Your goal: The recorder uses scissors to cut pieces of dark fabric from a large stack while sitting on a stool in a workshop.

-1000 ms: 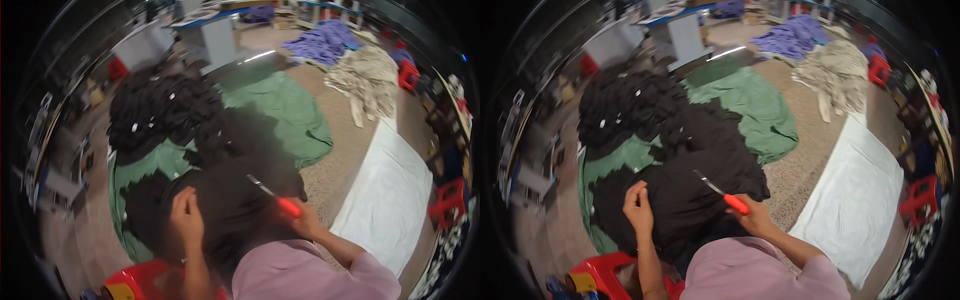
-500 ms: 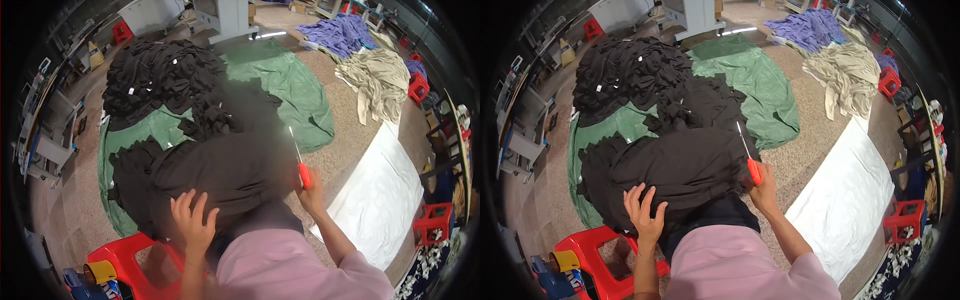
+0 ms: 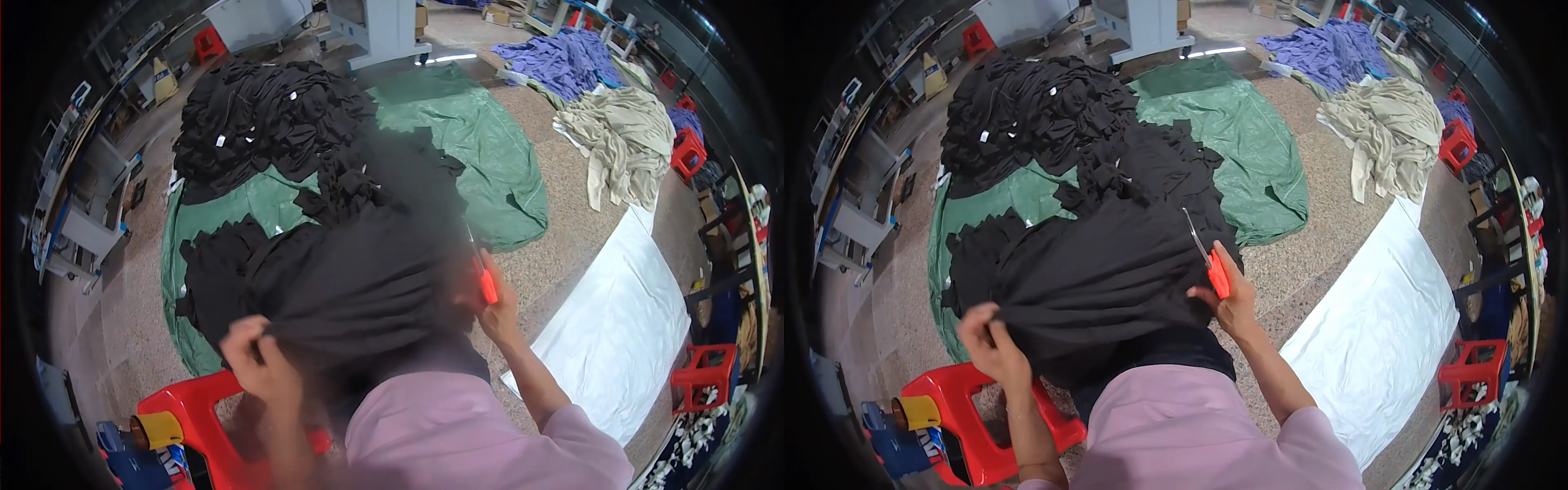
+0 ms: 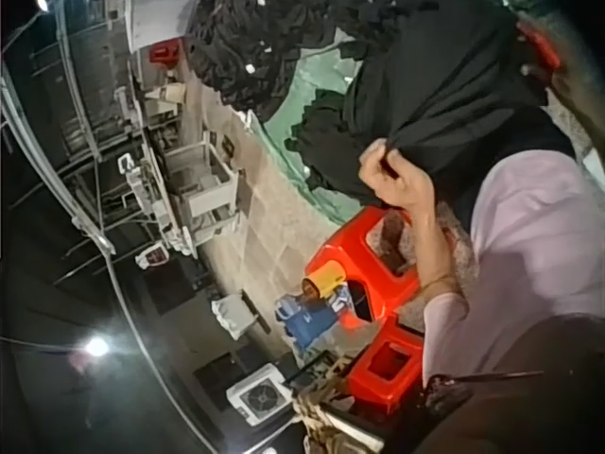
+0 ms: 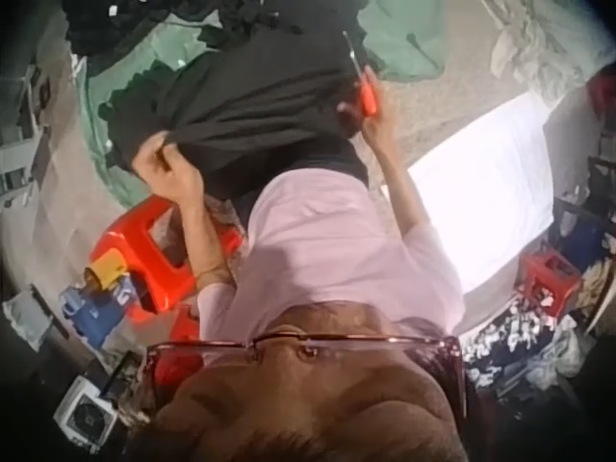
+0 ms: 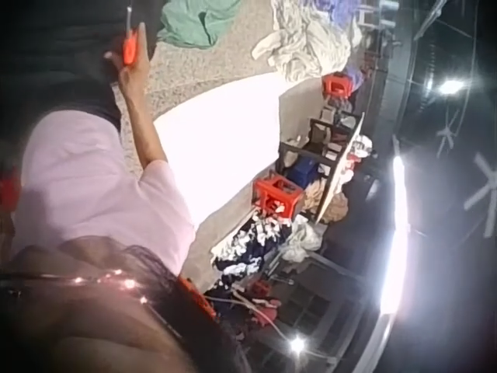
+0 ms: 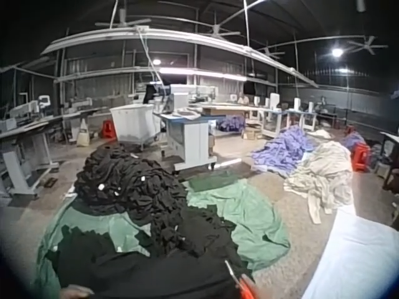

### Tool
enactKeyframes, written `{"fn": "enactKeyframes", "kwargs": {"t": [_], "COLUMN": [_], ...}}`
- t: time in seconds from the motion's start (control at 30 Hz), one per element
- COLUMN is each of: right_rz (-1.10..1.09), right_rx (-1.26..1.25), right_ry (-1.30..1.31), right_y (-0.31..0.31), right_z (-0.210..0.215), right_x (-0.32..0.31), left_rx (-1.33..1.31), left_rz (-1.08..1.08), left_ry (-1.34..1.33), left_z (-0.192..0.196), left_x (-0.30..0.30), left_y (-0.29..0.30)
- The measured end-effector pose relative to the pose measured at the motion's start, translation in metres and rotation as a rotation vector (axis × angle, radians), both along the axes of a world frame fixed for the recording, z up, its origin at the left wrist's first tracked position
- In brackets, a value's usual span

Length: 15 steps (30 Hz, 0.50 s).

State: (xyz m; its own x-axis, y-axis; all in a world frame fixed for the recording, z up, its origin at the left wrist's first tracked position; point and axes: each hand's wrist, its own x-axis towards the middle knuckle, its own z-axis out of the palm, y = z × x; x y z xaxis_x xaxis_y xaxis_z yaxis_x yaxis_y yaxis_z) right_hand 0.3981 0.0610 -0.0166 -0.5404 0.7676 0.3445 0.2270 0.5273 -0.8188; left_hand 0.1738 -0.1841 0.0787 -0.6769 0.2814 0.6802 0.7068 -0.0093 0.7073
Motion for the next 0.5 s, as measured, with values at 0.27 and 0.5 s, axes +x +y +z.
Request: {"fn": "enactKeyframes", "kwargs": {"t": [0.27, 0.5], "right_rz": [0.337, 0.237], "right_rx": [0.168, 0.302], "right_ry": [0.025, -0.034], "right_y": [-0.037, -0.049], "right_z": [-0.015, -0.041], "right_x": [0.011, -0.001], "left_rx": [-0.639, -0.482], "left_rz": [0.07, 0.247], "left_ry": [0.259, 0.165], "left_z": [0.002, -0.052], "left_x": [-0.005, 0.0], "left_y": [-0.008, -0.033]}}
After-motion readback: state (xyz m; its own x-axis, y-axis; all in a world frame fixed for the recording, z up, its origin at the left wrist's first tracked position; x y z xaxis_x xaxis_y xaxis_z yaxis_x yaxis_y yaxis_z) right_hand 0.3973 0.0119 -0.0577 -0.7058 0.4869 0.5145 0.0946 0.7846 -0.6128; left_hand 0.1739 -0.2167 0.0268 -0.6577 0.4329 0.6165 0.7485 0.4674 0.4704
